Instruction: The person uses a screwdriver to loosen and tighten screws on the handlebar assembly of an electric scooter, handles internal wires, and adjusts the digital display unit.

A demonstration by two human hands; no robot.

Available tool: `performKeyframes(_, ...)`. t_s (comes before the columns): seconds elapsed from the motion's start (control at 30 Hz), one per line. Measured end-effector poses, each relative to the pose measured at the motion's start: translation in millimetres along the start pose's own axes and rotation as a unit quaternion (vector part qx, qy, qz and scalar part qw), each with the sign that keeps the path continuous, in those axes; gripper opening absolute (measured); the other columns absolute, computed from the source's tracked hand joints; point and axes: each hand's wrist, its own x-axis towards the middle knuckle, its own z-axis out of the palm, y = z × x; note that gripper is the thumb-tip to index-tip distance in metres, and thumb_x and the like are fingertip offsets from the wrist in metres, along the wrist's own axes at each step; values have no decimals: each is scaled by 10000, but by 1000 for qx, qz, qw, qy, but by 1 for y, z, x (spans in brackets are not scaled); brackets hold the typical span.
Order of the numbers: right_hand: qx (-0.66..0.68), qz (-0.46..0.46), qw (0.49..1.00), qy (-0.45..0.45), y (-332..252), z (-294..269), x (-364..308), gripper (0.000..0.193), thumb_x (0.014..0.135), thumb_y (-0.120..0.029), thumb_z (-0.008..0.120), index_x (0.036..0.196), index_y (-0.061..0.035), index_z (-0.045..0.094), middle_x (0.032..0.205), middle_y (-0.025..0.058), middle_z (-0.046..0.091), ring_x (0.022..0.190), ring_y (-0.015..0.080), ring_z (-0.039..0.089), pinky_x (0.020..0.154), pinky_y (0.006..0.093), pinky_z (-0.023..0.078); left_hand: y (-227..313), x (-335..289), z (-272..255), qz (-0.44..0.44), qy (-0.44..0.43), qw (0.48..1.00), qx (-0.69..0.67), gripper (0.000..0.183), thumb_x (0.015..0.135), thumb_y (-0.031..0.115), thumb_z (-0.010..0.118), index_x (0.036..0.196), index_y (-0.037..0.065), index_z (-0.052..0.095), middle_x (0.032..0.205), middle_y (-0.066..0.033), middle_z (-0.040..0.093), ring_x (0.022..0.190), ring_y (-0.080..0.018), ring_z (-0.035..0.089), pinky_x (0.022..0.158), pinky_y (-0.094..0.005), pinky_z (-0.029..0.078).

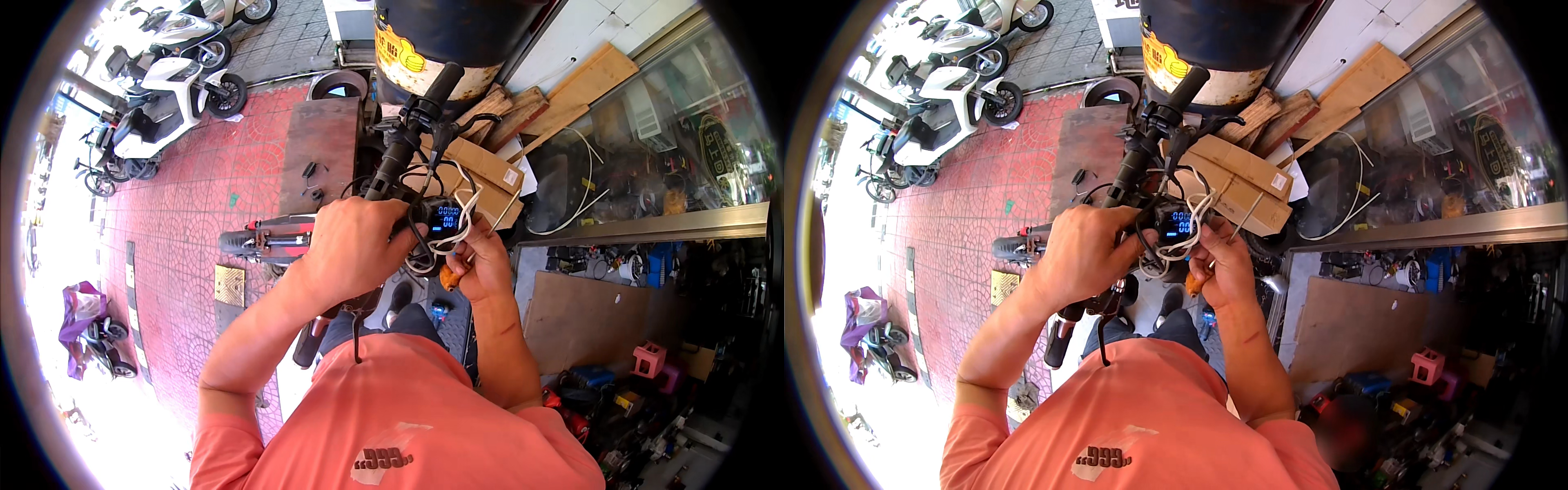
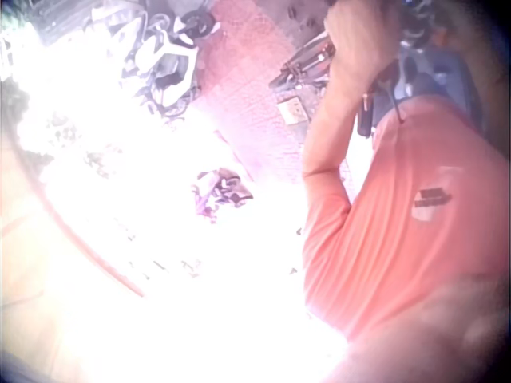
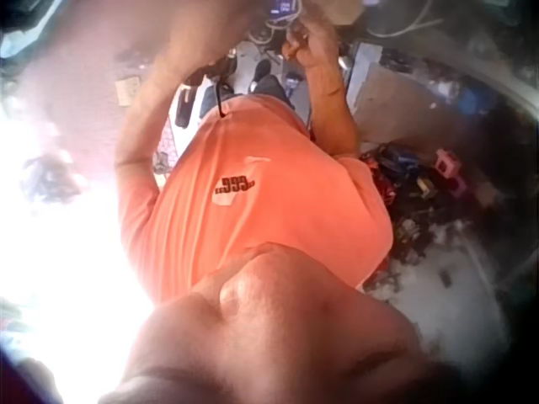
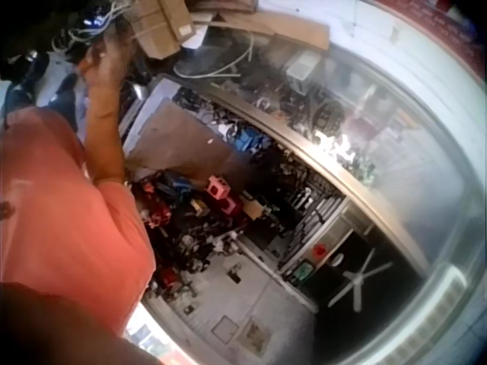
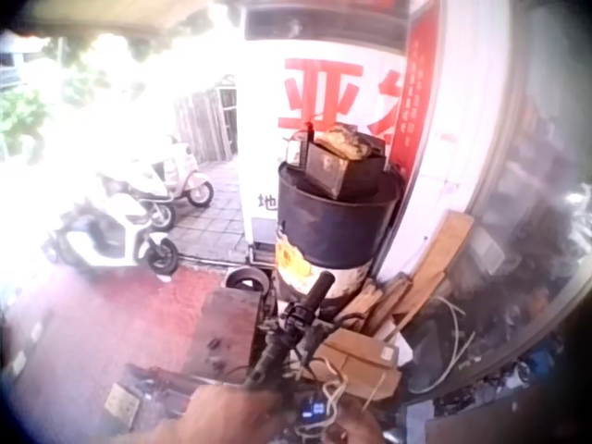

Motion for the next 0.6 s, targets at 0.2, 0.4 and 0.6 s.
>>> performKeyframes(0.2, -29, 35, 998, -39, -5, 3, 3, 195, 1003, -88, 719, 1185, -60, 654, 891, 22, 694, 636, 80, 618, 441, 222, 434, -7, -6, 2, -45, 41, 997, -53, 335, 923, 349, 791, 952, 18, 748, 662, -174, 661, 643, -413, 670, 591, -504, 492)
performKeyframes(0.4, -71, 70, 989, -109, -9, 30, 7, 306, 1033, -145, 723, 1289, 22, 698, 819, 19, 718, 526, 59, 586, 427, 194, 429, -5, -16, -20, -77, -60, 995, 19, 380, 895, 328, 831, 1072, 2, 749, 696, -158, 675, 671, -272, 717, 626, -404, 520)
performKeyframes(0.6, -135, 54, 987, -70, -19, 38, 1, 311, 1062, -197, 684, 1297, 6, 706, 894, 50, 742, 547, 84, 572, 449, 222, 411, -56, -49, -24, -152, -47, 915, -371, 334, 943, 276, 800, 1056, -31, 733, 762, -48, 699, 606, -148, 613, 579, -338, 456)
